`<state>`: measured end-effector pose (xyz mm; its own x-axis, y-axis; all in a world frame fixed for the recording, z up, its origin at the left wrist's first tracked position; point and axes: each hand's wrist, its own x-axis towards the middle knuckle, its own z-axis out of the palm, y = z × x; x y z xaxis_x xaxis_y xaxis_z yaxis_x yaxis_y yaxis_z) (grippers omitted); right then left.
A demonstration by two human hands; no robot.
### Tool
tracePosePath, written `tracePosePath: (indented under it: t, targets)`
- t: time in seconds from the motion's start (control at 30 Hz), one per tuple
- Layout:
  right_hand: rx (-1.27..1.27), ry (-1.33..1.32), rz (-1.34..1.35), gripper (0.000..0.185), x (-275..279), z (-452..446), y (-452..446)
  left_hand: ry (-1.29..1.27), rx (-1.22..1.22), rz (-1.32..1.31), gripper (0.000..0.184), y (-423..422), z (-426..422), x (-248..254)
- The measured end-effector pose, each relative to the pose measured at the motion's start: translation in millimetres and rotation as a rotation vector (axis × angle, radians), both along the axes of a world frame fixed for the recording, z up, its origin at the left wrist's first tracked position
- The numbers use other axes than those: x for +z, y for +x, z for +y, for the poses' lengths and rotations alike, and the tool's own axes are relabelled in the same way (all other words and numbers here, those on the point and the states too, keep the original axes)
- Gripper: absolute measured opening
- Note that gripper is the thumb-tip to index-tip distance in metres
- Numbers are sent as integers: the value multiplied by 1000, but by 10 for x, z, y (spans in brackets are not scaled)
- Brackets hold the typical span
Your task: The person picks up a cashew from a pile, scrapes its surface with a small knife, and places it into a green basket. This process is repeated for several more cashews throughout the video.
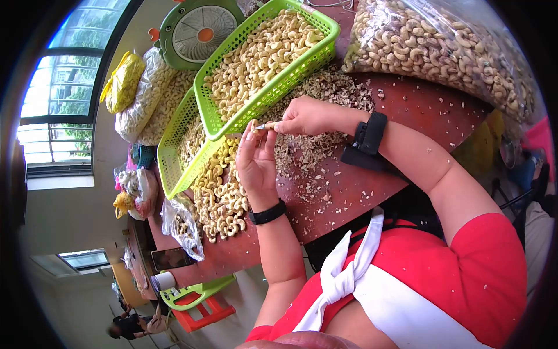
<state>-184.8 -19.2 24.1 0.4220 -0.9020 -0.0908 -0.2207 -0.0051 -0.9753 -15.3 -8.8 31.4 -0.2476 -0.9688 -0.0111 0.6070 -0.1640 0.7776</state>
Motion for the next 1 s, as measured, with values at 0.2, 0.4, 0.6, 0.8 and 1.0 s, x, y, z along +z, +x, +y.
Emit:
tracePosePath:
  t: [0.2,0.4,0.6,0.8,1.0]
  targets:
    - [2,4,-30,35,-1,4,0,60,23,133,24,-35,1,-16]
    - [-36,-49,-21,41,-15,8,14,62,55,95,25,-48,1,-31]
    - [-74,-72,46,35,11,-6,-20,29,106,-59,26,-46,7,-44]
    - [-84,-131,74,36,9,-42,-66,110,124,-56,28,27,-34,-54]
    - [-88,-90,54,37,42,-13,-43,146,84,54,30,60,-53,-76]
